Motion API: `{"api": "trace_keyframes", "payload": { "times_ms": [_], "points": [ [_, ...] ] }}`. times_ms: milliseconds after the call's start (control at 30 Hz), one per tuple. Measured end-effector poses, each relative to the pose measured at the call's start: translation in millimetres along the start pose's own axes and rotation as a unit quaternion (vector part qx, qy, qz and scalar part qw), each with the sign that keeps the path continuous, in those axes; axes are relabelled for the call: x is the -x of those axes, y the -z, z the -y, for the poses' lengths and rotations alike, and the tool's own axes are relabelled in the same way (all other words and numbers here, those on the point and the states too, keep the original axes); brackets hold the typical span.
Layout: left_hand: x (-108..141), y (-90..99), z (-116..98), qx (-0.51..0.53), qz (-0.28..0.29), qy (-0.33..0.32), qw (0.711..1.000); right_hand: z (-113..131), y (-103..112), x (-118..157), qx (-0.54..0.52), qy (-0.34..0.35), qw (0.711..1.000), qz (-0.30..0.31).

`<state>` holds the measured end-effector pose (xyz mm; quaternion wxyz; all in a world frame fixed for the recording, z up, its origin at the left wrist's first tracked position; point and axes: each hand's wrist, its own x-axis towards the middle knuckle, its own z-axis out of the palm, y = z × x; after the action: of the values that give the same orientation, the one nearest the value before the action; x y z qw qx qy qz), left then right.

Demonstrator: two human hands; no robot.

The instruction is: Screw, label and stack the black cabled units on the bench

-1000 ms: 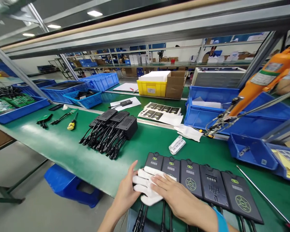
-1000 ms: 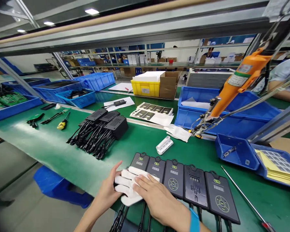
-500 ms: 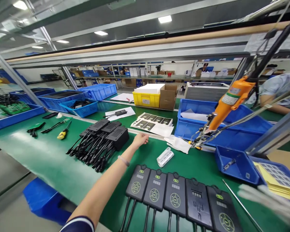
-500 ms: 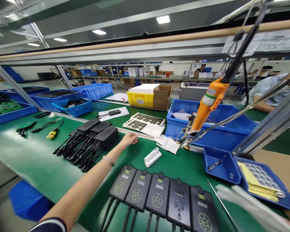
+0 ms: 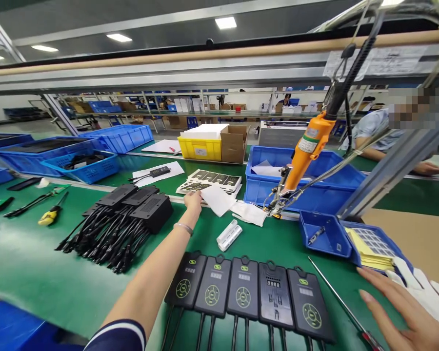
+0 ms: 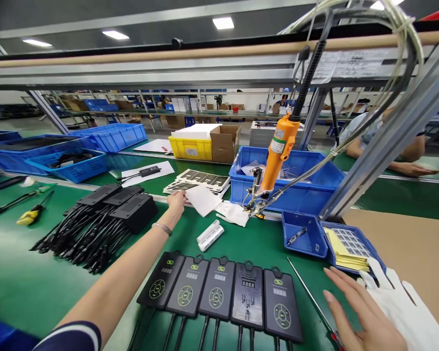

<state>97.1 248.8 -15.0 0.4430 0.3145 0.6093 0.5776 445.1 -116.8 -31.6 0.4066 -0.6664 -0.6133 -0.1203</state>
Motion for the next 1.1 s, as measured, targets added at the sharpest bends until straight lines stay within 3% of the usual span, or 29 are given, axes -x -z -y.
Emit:
{"api": "trace_keyframes", "payload": {
  "times_ms": [133,267,400,533,667,833,933,1100],
  "points": [
    [41,26.0,-40,0.085,0.057,-0.081,0.991,47,-13,-16,-0.020,0.070,0.997,0.018],
    [112,68.9,-69,0.117,0.196,-0.149,0.962,105,-11,-47,-0.090,0.159,0.983,-0.021],
    [184,104.6,-73,0.053,0.338,-0.234,0.910,167,-14,-71,-0.129,0.243,0.961,-0.037],
    [227,120.0,-65,0.006,0.398,-0.266,0.878,211,-28,-73,-0.153,0.261,0.951,-0.064],
    [240,126.4,-56,-0.024,0.430,-0.291,0.854,220,-35,-69,-0.170,0.234,0.954,-0.082],
    [238,136.1,-50,-0.117,0.496,-0.348,0.787,206,-29,-77,-0.191,0.163,0.967,-0.045],
    [235,139.8,-48,-0.128,0.527,-0.323,0.775,201,-27,-79,-0.201,0.177,0.963,-0.027],
    [234,140.0,-44,-0.086,0.568,-0.248,0.780,201,-31,-74,-0.241,0.206,0.948,-0.033]
  ]
}}
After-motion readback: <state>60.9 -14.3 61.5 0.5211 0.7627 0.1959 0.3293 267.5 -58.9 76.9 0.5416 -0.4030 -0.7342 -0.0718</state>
